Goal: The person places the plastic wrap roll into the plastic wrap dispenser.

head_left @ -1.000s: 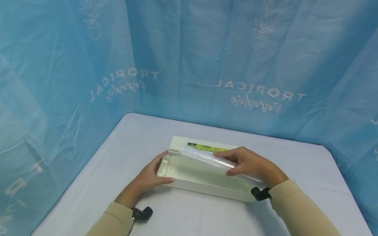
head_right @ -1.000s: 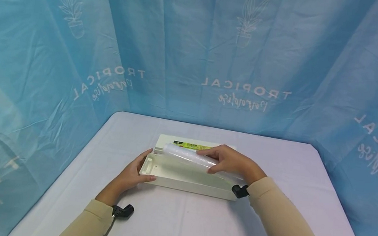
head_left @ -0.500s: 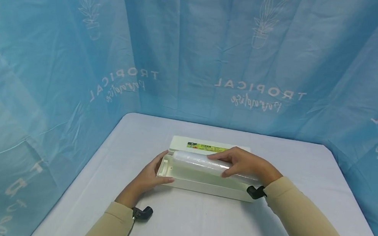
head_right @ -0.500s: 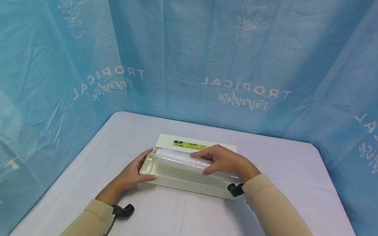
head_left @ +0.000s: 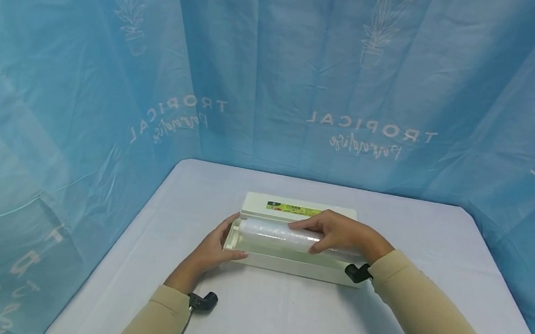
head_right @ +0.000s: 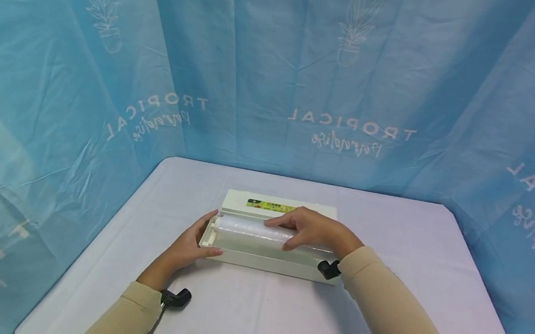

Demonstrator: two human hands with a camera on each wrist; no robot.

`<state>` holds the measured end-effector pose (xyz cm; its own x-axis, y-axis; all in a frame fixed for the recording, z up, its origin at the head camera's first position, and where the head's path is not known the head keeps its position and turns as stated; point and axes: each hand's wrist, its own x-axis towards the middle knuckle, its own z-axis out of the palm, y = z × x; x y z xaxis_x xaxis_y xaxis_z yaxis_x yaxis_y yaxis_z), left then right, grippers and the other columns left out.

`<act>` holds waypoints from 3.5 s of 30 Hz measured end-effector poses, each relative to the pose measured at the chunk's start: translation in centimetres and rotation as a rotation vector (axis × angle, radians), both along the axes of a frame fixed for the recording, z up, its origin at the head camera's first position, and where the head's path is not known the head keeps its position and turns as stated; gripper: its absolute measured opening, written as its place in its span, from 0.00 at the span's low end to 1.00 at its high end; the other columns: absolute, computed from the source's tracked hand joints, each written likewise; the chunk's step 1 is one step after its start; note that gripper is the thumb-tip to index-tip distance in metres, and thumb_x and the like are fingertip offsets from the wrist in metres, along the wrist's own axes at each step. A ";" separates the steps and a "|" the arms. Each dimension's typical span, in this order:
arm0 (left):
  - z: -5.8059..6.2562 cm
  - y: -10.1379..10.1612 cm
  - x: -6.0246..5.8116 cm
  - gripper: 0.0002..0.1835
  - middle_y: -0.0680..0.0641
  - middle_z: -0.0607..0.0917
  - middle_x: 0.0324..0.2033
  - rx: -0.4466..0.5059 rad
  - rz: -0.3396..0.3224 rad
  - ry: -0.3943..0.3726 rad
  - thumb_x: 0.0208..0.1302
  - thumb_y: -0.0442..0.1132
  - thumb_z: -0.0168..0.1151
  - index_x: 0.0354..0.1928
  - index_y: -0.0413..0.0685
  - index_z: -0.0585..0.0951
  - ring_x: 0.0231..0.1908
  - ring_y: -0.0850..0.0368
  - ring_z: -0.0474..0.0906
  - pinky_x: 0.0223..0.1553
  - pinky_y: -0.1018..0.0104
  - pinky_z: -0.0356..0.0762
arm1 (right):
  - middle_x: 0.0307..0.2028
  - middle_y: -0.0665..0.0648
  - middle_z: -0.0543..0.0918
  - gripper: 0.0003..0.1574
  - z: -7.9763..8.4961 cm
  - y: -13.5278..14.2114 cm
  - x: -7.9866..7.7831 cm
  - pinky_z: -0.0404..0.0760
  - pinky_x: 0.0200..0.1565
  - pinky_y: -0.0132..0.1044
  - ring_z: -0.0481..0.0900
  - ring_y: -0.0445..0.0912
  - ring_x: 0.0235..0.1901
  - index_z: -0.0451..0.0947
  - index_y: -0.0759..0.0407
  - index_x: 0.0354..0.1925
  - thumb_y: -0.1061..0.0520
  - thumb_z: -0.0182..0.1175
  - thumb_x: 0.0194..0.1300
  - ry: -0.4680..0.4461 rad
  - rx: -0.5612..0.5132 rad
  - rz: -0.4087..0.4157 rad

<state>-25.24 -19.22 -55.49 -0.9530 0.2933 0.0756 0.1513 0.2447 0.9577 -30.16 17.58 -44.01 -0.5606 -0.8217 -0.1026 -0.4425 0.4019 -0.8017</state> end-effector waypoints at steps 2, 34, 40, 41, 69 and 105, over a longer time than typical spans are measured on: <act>0.0 0.0 0.0 0.62 0.46 0.68 0.75 -0.003 0.004 -0.001 0.53 0.41 0.86 0.85 0.58 0.55 0.70 0.43 0.70 0.67 0.46 0.72 | 0.69 0.48 0.76 0.46 -0.1 -0.2 0.0 0.79 0.59 0.40 0.75 0.42 0.66 0.77 0.48 0.73 0.66 0.78 0.59 0.000 -0.001 0.005; 0.6 0.3 0.2 0.62 0.47 0.68 0.76 -0.045 0.016 -0.005 0.53 0.45 0.86 0.85 0.56 0.56 0.70 0.45 0.70 0.68 0.43 0.69 | 0.69 0.48 0.77 0.44 -1.9 -2.3 -0.3 0.79 0.58 0.38 0.77 0.40 0.62 0.77 0.47 0.73 0.64 0.77 0.62 0.033 0.039 0.057; 0.6 0.3 0.3 0.62 0.47 0.68 0.76 -0.038 0.020 -0.019 0.53 0.46 0.86 0.85 0.57 0.56 0.69 0.44 0.72 0.68 0.43 0.70 | 0.69 0.47 0.76 0.43 -2.6 -2.5 -0.5 0.79 0.58 0.38 0.78 0.41 0.60 0.77 0.46 0.73 0.63 0.76 0.62 0.035 0.042 0.052; 0.6 0.2 0.3 0.62 0.46 0.68 0.76 -0.036 0.021 -0.018 0.53 0.47 0.86 0.85 0.57 0.56 0.69 0.44 0.72 0.68 0.43 0.70 | 0.69 0.47 0.76 0.43 -2.6 -2.6 -0.5 0.78 0.58 0.38 0.78 0.42 0.61 0.77 0.46 0.73 0.63 0.76 0.62 0.030 0.042 0.050; 0.3 0.1 0.3 0.61 0.48 0.68 0.76 -0.029 0.020 -0.008 0.53 0.45 0.86 0.84 0.61 0.56 0.70 0.45 0.70 0.69 0.45 0.69 | 0.71 0.43 0.74 0.43 -3.2 -2.8 -0.5 0.77 0.60 0.40 0.75 0.39 0.62 0.77 0.41 0.72 0.60 0.77 0.62 0.028 0.096 0.009; 0.2 0.2 0.5 0.62 0.49 0.67 0.77 -0.068 0.038 0.019 0.52 0.49 0.86 0.84 0.61 0.56 0.72 0.44 0.67 0.70 0.44 0.67 | 0.69 0.38 0.74 0.38 -3.4 -2.7 -0.6 0.72 0.66 0.36 0.67 0.39 0.72 0.79 0.43 0.71 0.66 0.72 0.66 0.004 0.078 0.042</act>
<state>-24.76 -19.00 -55.29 -0.9622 0.2617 0.0751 0.1588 0.3152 0.9356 -30.75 14.87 -47.41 -0.5263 -0.8341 -0.1653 -0.4632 0.4443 -0.7668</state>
